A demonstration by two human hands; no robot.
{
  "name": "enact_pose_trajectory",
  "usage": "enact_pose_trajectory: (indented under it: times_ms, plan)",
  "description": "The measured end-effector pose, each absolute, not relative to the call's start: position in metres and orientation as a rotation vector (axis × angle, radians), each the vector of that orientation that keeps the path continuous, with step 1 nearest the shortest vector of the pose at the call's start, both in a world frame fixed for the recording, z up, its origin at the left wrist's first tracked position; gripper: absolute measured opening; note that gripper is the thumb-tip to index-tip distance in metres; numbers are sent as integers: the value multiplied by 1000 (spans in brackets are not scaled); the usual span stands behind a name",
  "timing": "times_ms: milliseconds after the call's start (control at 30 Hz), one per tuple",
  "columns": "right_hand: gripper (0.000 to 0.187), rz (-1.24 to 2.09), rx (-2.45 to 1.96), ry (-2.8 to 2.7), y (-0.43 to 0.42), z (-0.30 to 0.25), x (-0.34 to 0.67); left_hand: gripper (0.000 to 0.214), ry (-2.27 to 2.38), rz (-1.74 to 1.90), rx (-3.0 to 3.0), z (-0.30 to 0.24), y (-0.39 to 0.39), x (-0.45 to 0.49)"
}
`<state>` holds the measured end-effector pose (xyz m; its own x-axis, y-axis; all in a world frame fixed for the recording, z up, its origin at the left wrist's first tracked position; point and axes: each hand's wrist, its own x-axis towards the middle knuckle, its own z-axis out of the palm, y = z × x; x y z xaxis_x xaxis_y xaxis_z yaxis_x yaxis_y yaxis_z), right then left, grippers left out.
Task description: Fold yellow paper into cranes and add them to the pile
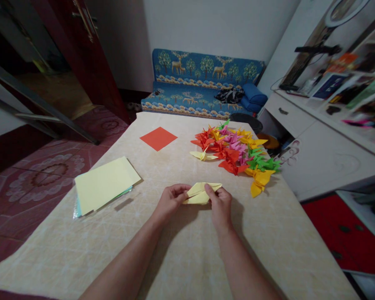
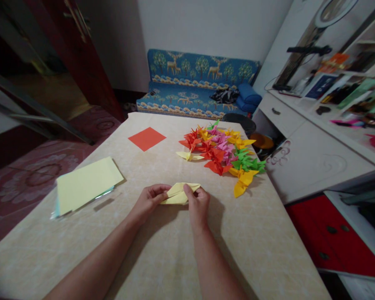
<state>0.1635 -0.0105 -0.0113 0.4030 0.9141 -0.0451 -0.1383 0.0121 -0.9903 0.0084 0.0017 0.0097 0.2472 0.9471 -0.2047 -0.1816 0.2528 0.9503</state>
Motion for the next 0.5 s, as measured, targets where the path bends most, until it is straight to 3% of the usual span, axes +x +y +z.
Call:
enact_pose_trajectory:
  times_ms: [167,333,500]
  plan:
    - [34,928,-1326,-823,-10,-14,163,50,868,986,1076,10,0,10]
    - [31,1018,-1231,-767,-10,-12,164,33,981,1004,1070,3,1,12]
    - [26,1022,-1177,-808,-11,-8,168,34,1007,1041,1011,4,3,11]
